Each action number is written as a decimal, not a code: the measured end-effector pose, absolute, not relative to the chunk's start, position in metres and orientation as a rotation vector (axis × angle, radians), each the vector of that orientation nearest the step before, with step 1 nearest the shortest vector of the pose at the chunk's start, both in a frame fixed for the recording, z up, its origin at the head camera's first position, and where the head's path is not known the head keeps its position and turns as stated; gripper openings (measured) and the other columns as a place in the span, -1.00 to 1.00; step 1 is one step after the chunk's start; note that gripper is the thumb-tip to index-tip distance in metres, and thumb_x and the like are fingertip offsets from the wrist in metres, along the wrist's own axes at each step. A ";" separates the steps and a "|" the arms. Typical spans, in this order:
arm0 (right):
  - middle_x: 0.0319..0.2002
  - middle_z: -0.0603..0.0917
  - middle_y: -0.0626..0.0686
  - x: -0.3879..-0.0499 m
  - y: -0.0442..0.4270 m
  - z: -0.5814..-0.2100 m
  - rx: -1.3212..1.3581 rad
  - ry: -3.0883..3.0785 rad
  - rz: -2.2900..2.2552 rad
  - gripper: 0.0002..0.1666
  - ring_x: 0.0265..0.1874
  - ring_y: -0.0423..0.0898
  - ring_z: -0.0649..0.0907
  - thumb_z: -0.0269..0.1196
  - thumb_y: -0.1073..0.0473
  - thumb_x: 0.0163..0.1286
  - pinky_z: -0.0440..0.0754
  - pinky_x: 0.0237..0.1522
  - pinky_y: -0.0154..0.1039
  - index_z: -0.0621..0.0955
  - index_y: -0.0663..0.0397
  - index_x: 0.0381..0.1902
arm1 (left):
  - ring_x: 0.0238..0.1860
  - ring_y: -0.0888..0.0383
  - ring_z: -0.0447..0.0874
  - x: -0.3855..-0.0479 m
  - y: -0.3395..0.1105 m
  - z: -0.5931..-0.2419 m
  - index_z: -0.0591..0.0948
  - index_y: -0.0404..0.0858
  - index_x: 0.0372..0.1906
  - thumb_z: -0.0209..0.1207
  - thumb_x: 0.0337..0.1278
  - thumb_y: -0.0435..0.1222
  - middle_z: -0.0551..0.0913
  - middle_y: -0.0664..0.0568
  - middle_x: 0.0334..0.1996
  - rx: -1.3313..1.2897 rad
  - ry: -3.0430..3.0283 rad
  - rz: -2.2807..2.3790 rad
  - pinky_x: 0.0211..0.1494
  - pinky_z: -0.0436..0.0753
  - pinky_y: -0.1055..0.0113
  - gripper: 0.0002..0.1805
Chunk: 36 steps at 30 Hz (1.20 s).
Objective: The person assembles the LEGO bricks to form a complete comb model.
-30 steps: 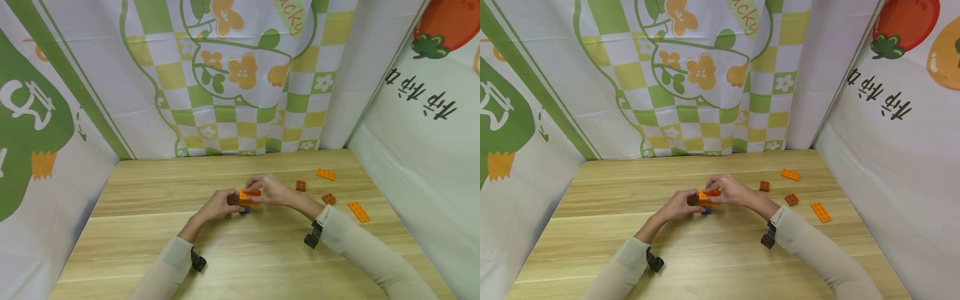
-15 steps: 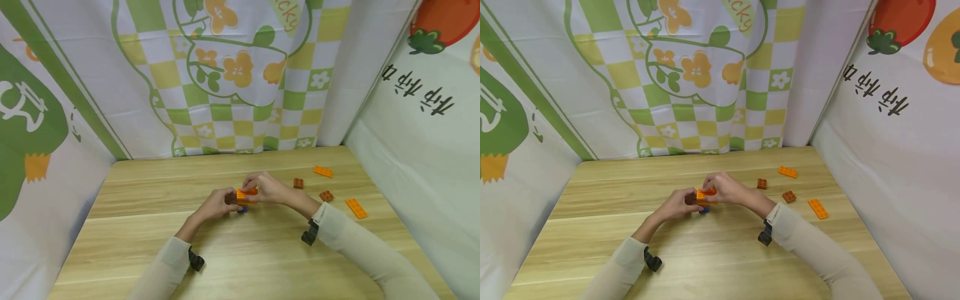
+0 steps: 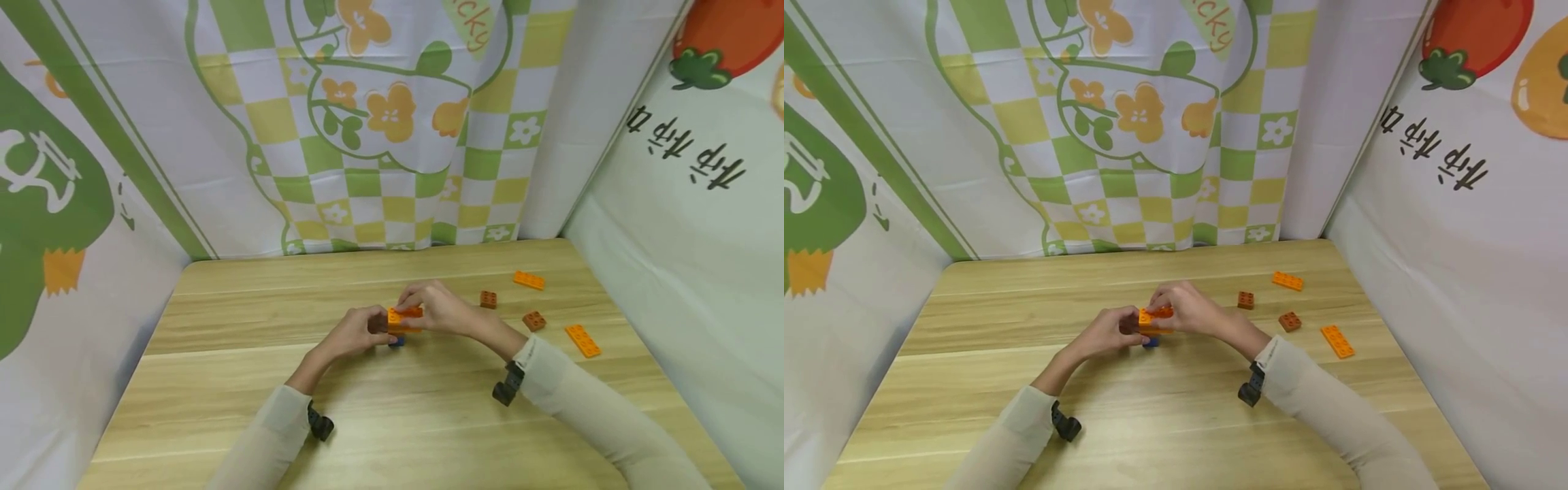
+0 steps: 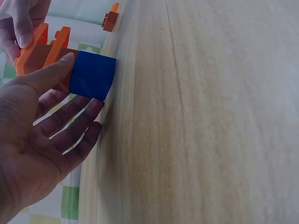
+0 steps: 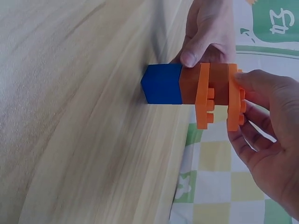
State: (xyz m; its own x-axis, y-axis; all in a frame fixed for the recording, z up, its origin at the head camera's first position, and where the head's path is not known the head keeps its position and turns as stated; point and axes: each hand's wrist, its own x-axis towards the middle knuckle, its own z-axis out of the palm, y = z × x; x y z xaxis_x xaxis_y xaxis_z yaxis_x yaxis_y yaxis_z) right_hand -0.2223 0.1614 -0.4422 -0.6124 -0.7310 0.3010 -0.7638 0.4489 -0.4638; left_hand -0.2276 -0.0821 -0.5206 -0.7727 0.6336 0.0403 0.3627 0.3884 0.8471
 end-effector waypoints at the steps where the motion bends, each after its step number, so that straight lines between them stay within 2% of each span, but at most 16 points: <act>1: -0.13 0.81 0.10 -0.222 0.161 -0.441 1.349 -2.626 0.888 -0.75 -0.11 0.01 0.80 0.56 0.28 0.29 0.79 -0.04 -0.22 0.84 0.24 -0.08 | -0.04 0.18 0.80 -0.228 -0.082 -0.520 0.70 -0.19 0.05 0.47 0.29 -0.24 0.83 0.04 -0.04 0.876 2.365 1.328 0.07 0.75 0.27 -0.69; 13: -0.06 0.81 0.16 -0.219 0.170 -0.443 1.346 -2.569 0.914 -0.71 -0.06 0.05 0.79 0.55 0.29 0.30 0.79 0.00 -0.09 0.81 0.25 -0.04 | -0.03 0.18 0.81 -0.229 -0.079 -0.519 0.69 -0.20 0.00 0.48 0.28 -0.27 0.83 0.03 -0.05 0.853 2.373 1.333 0.07 0.75 0.28 -0.73; 21: 0.02 0.79 0.20 -0.217 0.184 -0.447 1.304 -2.554 0.983 -0.57 -0.07 0.07 0.79 0.58 0.28 0.25 0.79 -0.06 0.03 0.77 0.27 0.08 | -0.06 0.17 0.81 -0.228 -0.079 -0.519 0.68 -0.22 -0.04 0.50 0.25 -0.27 0.83 0.00 -0.06 0.835 2.383 1.331 0.03 0.75 0.29 -0.72; 28: 0.07 0.79 0.21 -0.217 0.198 -0.448 1.282 -2.567 0.959 -0.52 0.06 0.13 0.77 0.62 0.20 0.21 0.77 0.07 0.05 0.78 0.22 0.07 | -0.10 0.17 0.80 -0.226 -0.080 -0.519 0.67 -0.22 -0.07 0.50 0.25 -0.27 0.83 -0.01 -0.09 0.842 2.408 1.318 0.00 0.75 0.30 -0.73; 36: 0.07 0.79 0.21 -0.219 0.213 -0.450 1.298 -2.563 0.975 -0.53 0.08 0.16 0.77 0.62 0.21 0.20 0.74 0.11 0.11 0.79 0.22 0.06 | -0.07 0.16 0.80 -0.226 -0.080 -0.521 0.67 -0.22 -0.06 0.49 0.27 -0.25 0.82 -0.02 -0.06 0.815 2.388 1.340 0.03 0.76 0.27 -0.73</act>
State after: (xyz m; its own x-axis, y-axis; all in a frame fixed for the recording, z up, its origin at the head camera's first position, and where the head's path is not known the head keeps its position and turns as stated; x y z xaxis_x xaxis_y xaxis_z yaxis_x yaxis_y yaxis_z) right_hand -0.2191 0.2129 -0.4500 -0.6291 -0.6864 0.3648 -0.7553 0.4289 -0.4956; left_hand -0.2259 -0.0798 -0.5206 -0.8002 0.5990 0.0279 0.3360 0.4094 0.8482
